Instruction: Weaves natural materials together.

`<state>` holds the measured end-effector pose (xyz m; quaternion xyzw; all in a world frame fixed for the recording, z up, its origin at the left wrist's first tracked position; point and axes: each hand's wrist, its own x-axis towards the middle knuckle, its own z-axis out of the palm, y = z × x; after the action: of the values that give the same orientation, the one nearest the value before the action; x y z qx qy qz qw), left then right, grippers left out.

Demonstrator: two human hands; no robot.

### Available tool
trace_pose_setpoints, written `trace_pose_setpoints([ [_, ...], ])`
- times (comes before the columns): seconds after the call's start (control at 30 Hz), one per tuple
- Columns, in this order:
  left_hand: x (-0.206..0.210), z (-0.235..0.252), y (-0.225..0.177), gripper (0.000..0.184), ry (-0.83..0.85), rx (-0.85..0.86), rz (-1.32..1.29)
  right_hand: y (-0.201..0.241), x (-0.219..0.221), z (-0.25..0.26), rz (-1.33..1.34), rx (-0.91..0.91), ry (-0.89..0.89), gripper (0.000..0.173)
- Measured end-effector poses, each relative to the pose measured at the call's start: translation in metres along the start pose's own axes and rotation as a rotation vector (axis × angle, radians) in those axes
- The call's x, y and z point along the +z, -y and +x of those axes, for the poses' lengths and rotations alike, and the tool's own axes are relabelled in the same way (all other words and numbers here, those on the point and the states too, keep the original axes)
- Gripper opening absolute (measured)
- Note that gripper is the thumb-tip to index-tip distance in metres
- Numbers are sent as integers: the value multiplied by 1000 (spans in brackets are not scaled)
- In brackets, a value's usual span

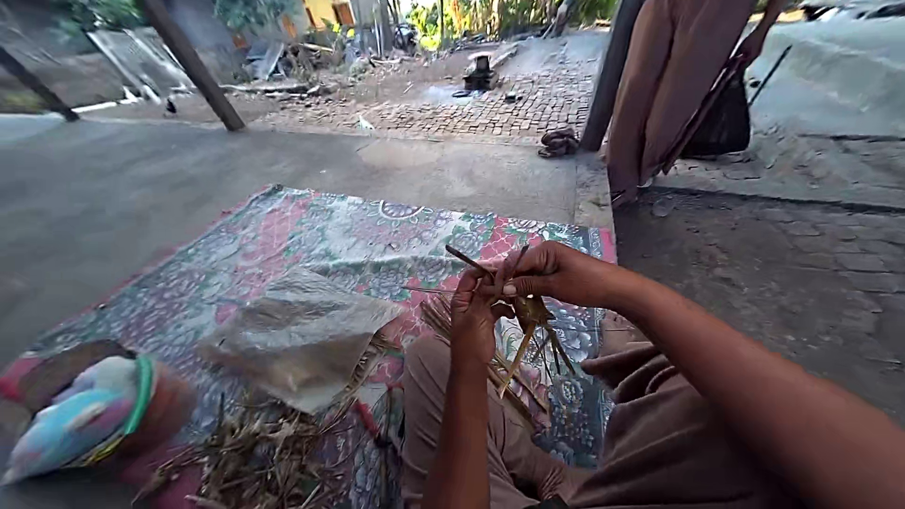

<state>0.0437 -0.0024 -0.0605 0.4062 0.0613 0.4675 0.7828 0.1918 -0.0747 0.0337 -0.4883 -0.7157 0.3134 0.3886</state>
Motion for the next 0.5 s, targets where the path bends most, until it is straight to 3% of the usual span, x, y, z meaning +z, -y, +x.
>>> trace_pose_setpoints([
  [0.17,3,2,3,28,-24,21,-31,1,6,1,-92,-13,-80,7],
  [0.37,-9,6,9,36,106,175,204,-9,11,6,-192,24,-351,8],
  [0.5,-7,7,12,29,58,176,346,-8,16,9,-214,121,-420,11],
])
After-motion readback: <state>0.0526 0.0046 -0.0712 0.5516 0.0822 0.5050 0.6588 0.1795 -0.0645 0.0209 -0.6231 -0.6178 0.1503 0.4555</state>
